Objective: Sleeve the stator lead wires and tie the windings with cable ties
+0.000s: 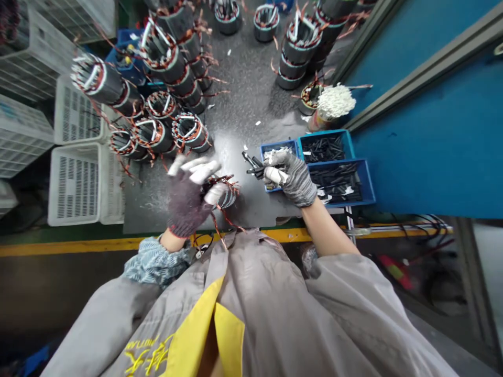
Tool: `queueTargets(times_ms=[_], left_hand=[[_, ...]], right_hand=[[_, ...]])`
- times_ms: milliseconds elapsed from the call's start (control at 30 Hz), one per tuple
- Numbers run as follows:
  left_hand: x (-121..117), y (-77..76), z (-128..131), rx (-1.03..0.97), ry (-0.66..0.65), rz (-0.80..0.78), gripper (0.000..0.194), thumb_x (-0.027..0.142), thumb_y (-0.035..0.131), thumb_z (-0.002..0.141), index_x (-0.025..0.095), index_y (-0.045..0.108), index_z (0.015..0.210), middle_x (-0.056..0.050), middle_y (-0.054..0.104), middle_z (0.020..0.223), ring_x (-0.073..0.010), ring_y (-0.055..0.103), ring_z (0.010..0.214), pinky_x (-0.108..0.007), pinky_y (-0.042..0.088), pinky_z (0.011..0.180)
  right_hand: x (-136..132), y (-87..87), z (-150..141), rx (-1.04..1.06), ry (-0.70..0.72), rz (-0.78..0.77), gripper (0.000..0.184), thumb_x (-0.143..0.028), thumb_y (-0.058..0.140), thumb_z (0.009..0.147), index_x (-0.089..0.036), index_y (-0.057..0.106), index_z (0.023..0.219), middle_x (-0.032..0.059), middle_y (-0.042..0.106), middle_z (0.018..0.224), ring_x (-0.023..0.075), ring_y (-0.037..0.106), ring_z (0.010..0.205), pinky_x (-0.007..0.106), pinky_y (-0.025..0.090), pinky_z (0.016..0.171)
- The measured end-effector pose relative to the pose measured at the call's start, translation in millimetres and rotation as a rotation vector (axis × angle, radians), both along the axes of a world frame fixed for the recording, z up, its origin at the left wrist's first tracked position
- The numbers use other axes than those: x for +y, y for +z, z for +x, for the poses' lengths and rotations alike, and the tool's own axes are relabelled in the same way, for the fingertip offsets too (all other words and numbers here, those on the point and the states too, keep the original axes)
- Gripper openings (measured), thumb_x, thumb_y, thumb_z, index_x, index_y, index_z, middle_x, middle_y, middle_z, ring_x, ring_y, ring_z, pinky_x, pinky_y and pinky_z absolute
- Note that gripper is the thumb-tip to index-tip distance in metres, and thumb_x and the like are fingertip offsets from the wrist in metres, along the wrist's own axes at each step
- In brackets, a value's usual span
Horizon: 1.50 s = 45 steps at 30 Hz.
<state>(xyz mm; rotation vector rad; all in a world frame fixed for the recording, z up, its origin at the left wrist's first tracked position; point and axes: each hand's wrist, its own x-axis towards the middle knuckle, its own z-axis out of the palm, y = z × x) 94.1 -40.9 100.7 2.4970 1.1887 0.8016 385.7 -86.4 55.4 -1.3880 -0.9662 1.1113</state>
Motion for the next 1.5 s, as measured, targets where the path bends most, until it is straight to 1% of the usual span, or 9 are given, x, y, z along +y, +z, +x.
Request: queueTargets(times_ms=[100, 167, 300, 433, 600, 700, 1133, 1300, 1500], left_hand=[[2.3, 9.7, 26.0, 0.012, -0.107, -0.071, 0.027, 0.047, 0.077, 0.112, 0.03, 0.087, 0.13, -0.006, 0.091, 0.126, -0.0298, 0.081, 0.134, -0.057, 0.045, 0.141], [6.8, 11.0, 25.4, -0.048, -0.096, -0.109, 0.02, 0.047, 0.079, 0.112, 0.029, 0.088, 0.119, -0.004, 0.091, 0.115, -0.0282, 0.083, 0.123, -0.057, 0.051, 0.136], [15.0, 0.4, -12.7, -0.367, 0.194, -0.18, 0.02, 0.046, 0.083, 0.109, 0.028, 0.085, 0.116, -0.004, 0.09, 0.114, -0.0259, 0.085, 0.117, -0.05, 0.065, 0.12], [19.2, -29.3, -40.6, -0.552, 0.399, -0.314, 0.029, 0.051, 0.086, 0.106, 0.025, 0.079, 0.116, -0.004, 0.089, 0.112, -0.0226, 0.087, 0.104, -0.041, 0.073, 0.103], [17.0, -51.2, -39.6, -0.451, 0.423, -0.28, 0.023, 0.044, 0.08, 0.108, 0.025, 0.078, 0.12, -0.007, 0.089, 0.12, -0.0251, 0.088, 0.114, -0.045, 0.072, 0.113], [16.8, -49.8, -39.2, -0.357, 0.416, -0.244, 0.022, 0.044, 0.076, 0.112, 0.024, 0.078, 0.122, -0.008, 0.089, 0.123, -0.0258, 0.087, 0.12, -0.046, 0.07, 0.117], [17.5, -48.3, -43.0, -0.322, 0.398, -0.244, 0.02, 0.041, 0.076, 0.111, 0.024, 0.08, 0.122, -0.008, 0.087, 0.126, -0.0256, 0.085, 0.124, -0.047, 0.067, 0.121], [17.1, -49.8, -42.5, -0.335, 0.391, -0.219, 0.02, 0.04, 0.076, 0.11, 0.024, 0.079, 0.122, -0.008, 0.087, 0.124, -0.0256, 0.085, 0.122, -0.047, 0.068, 0.12], [16.4, -51.7, -40.4, -0.313, 0.4, -0.19, 0.019, 0.039, 0.074, 0.111, 0.024, 0.079, 0.122, -0.008, 0.087, 0.125, -0.0248, 0.085, 0.121, -0.045, 0.068, 0.119]], right_hand=[[-2.9, 0.2, -13.1, 0.035, 0.062, 0.033, 0.054, -0.067, 0.102, 0.078, -0.03, 0.068, 0.095, 0.0015, 0.079, 0.089, 0.0228, 0.077, 0.069, 0.039, 0.068, 0.062], [-5.4, -2.0, -15.0, 0.029, 0.06, 0.055, 0.051, -0.067, 0.101, 0.08, -0.03, 0.07, 0.096, 0.0014, 0.08, 0.089, 0.0226, 0.076, 0.068, 0.04, 0.068, 0.062], [-7.0, -8.5, -10.6, -0.206, 0.02, 0.091, 0.035, -0.056, 0.096, 0.088, -0.03, 0.075, 0.098, 0.0039, 0.084, 0.094, 0.0264, 0.083, 0.083, 0.042, 0.073, 0.076], [-1.1, -13.6, -11.5, -0.478, 0.159, 0.18, 0.012, -0.034, 0.085, 0.088, -0.027, 0.083, 0.097, 0.0059, 0.088, 0.098, 0.0282, 0.085, 0.092, 0.042, 0.073, 0.088], [9.0, -8.5, -17.2, -0.619, 0.349, 0.224, 0.024, -0.024, 0.077, 0.092, -0.025, 0.091, 0.111, 0.0082, 0.091, 0.11, 0.0302, 0.085, 0.102, 0.043, 0.07, 0.097], [13.2, -2.7, -21.9, -0.638, 0.455, 0.189, 0.026, -0.024, 0.077, 0.094, -0.025, 0.093, 0.115, 0.0086, 0.091, 0.112, 0.0323, 0.084, 0.108, 0.044, 0.067, 0.101], [22.3, 8.5, -22.4, -0.667, 0.585, 0.229, 0.027, -0.028, 0.079, 0.099, -0.027, 0.091, 0.123, 0.0084, 0.089, 0.118, 0.0328, 0.08, 0.114, 0.043, 0.062, 0.101], [24.8, -4.7, -13.2, -0.75, 0.545, 0.188, 0.028, -0.023, 0.079, 0.097, -0.026, 0.092, 0.121, 0.0105, 0.09, 0.122, 0.0356, 0.082, 0.113, 0.047, 0.064, 0.101], [32.4, -34.5, -15.5, -0.613, 0.46, 0.082, 0.016, -0.024, 0.084, 0.094, -0.029, 0.091, 0.107, 0.0081, 0.09, 0.108, 0.0366, 0.083, 0.106, 0.051, 0.067, 0.101]])
